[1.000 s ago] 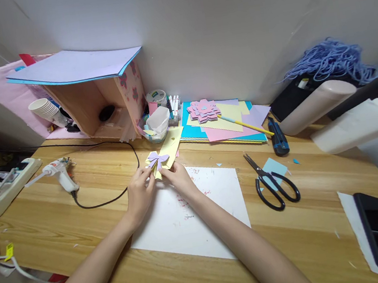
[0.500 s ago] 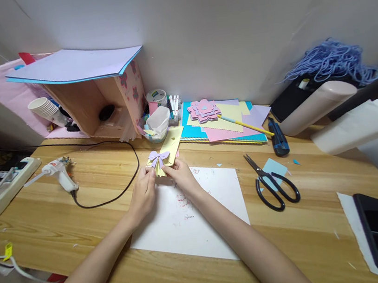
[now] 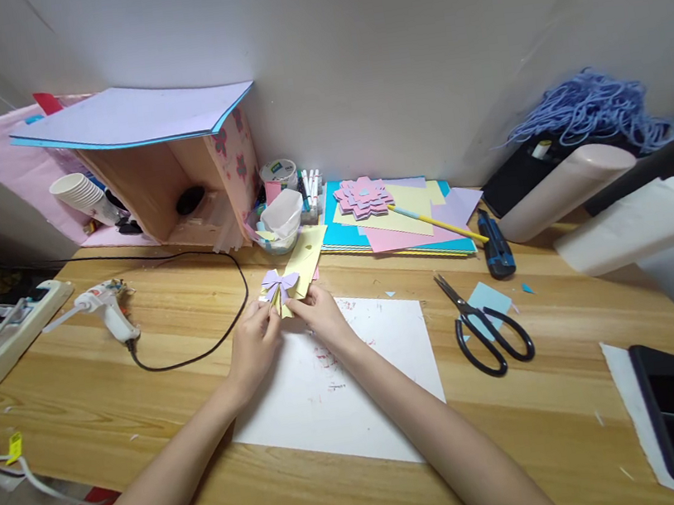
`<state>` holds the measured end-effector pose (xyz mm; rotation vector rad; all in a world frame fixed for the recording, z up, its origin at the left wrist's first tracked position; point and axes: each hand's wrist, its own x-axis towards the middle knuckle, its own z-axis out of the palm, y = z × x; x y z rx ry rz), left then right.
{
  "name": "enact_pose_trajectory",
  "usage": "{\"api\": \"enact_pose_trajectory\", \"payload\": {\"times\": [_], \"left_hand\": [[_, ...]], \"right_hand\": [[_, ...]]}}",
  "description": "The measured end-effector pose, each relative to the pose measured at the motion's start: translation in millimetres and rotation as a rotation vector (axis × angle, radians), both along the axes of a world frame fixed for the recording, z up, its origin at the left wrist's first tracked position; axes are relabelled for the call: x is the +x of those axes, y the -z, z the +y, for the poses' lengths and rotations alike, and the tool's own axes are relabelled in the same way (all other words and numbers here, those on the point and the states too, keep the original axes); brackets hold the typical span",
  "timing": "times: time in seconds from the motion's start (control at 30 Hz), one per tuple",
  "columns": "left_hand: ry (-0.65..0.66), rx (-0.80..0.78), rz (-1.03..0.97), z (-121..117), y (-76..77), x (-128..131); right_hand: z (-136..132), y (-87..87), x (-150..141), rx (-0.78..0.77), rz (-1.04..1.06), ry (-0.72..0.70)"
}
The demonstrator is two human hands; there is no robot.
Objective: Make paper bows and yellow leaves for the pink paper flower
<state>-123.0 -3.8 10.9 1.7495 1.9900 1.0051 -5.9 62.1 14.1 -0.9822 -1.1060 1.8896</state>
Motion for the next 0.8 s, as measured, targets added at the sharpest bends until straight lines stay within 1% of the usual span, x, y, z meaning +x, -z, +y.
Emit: {"api": "enact_pose_trajectory", "payload": {"times": [0.13, 0.27, 0.33, 0.43, 0.57, 0.67, 0.73, 0.8], "left_hand": [[0.025, -0.022, -0.021, 0, -2.3, 2], [0.072, -0.009, -0.129, -1, -5.4, 4], [0.071, -0.014, -0.193, -1, -4.9, 3], [0.045, -0.017, -0.350, 3, -0.9, 0], [0.045, -0.079, -0.653, 9, 5.2, -6], [0.045, -0.129, -0.862, 11, 4.8, -9], [0.050, -0.167, -0.944, 11, 2.3, -10], [0.040, -0.193, -0.978, 9, -0.1, -11]], "right_hand": [[0, 1.6, 0, 0.007, -0.002, 0.004], [1, 2.0, 1, 0.024, -0.045, 0.014], [1, 1.3, 1, 0.035, -0.059, 0.015], [1, -0.5, 1, 0.032, -0.056, 0.010], [0, -2.6, 2, 0.012, -0.035, 0.009], [1, -2.0, 3, 0.012, -0.028, -0.011], [2, -1.0, 3, 0.019, -0.029, -0.028], [3, 0.1, 4, 0.024, -0.030, -0.041]]}}
